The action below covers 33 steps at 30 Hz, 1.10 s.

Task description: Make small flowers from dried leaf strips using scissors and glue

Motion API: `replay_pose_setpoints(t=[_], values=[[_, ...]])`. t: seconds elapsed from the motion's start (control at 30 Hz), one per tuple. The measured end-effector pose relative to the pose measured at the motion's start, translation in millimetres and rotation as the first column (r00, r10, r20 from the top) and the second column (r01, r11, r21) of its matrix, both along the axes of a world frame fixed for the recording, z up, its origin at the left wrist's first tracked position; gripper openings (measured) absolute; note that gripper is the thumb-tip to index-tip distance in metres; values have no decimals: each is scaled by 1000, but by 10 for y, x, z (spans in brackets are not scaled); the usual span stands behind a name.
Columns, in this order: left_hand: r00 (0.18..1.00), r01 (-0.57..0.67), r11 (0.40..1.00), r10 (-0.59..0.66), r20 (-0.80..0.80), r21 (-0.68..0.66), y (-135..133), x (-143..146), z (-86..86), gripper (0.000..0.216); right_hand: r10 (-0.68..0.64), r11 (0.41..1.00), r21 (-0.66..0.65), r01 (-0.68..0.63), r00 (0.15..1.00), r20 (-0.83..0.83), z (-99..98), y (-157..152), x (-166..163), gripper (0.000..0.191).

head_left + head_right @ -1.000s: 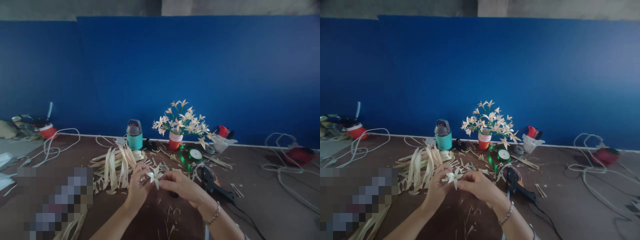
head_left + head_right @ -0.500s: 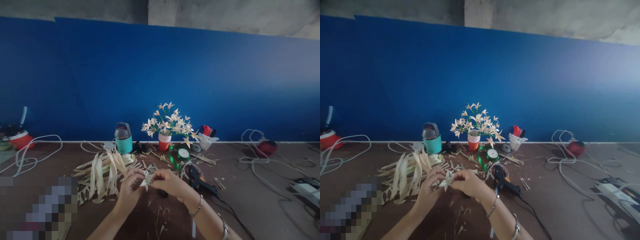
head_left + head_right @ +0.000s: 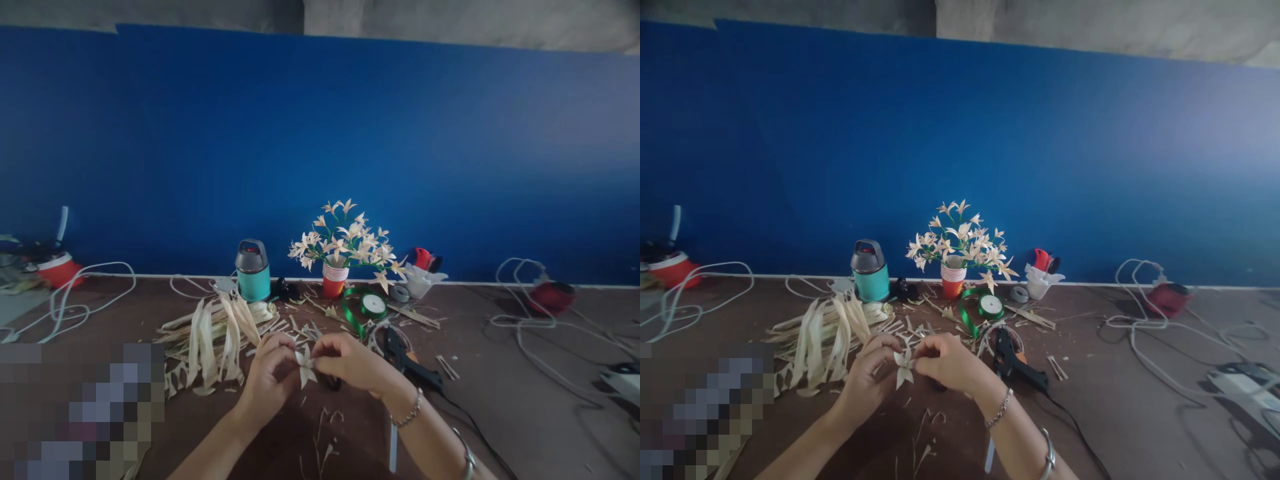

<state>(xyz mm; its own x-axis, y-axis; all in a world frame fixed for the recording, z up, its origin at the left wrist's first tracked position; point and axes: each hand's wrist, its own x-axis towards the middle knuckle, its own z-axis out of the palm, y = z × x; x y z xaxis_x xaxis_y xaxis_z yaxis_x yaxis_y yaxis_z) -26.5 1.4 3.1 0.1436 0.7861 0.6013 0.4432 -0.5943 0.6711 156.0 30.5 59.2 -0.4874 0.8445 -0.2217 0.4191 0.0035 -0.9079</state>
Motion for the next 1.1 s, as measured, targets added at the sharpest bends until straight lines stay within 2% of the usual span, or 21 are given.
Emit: replay_pose_setpoints(t=[0.17,0.33,0.57,0.83,0.97,1.1], values=[[998,-48,997,46,40,68,8,-11,21,6,-8,997,-71,7,1000,-14,50,-35,-44,12],[994,-91,992,85,69,88,-9,-7,51,12,-87,990,-118,76,993,-83,52,-67,-92,10],[988,-128,984,116,100,123,-56,1,69,18,-39,985,-170,11,986,-165,109,-105,-106,9],[982,-126,974,95,163,191,-94,37,117,13,-52,976,-219,2,973,-224,180,-101,-109,7],[982,-132,969,99,162,208,-117,40,138,13,-44,963,-268,-32,960,-275,157,-83,-98,12],[979,-171,967,145,143,191,-132,39,136,14,-46,960,-275,-42,952,-304,109,-68,-95,9]])
